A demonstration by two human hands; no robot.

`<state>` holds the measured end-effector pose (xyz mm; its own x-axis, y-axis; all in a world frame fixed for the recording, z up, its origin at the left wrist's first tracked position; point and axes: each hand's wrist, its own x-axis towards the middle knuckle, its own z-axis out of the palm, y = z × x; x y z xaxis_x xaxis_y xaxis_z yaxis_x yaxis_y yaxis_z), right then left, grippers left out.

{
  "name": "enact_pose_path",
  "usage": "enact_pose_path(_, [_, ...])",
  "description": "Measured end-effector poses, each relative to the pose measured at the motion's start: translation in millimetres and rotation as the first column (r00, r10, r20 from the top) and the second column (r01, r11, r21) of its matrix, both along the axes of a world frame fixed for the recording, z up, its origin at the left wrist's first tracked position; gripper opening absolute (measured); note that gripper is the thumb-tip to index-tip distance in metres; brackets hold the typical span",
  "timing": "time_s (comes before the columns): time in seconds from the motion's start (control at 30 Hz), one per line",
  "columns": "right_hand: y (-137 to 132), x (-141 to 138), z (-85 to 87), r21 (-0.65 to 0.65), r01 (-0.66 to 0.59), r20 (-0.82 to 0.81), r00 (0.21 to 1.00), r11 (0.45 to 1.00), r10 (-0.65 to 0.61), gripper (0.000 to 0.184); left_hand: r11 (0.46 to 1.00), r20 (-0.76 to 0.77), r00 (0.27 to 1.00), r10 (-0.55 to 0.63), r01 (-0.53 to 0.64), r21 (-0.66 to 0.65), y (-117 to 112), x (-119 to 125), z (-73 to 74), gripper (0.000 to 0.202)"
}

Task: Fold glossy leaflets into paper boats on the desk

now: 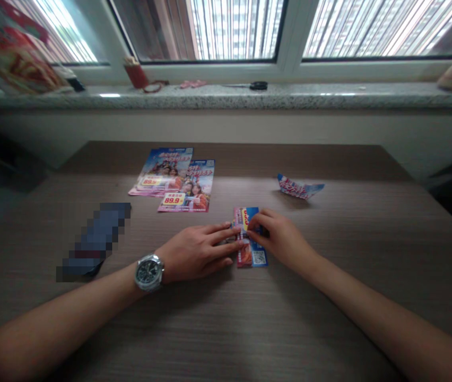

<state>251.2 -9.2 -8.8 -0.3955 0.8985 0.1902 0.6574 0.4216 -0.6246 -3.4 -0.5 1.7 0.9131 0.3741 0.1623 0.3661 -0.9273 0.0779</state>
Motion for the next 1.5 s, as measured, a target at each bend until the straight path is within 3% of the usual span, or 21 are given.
enact_pose_path(0.3, [-16.4,4.6,5.6,0.019,-0.084,0.052,0.995,0.996,0.083,0.008,0.999,-0.006,1.000,0.021,-0.021,-0.026,-0.8,0.4,2.8,0.043])
enact_pose_path(0.6, [-32.9,11.7,7.5,0.000,-0.106,0.083,0.991,0.994,0.106,0.024,0.999,0.004,1.000,0.021,-0.020,-0.032,-0.7,-0.1,2.8,0.041])
enact_pose_path(1.0, [-19.8,15.7,15.7,-0.070,-0.194,-0.032,0.981,0.978,0.192,0.016,0.999,-0.009,1.000,0.021,-0.022,-0.028,-0.6,-0.1,2.5,0.043])
enact_pose_path(1.27, [-10.1,10.3,2.7,-0.024,-0.070,0.003,0.998,0.997,0.070,0.003,0.999,-0.008,1.000,0.017,-0.018,-0.032,-0.6,-0.4,2.7,0.044])
enact_pose_path(1.5, [2.2,1.9,-0.7,0.059,-0.010,0.014,1.000,0.998,0.009,0.007,1.000,0.002,1.000,0.012,-0.012,-0.024,-0.5,-0.5,1.2,0.043])
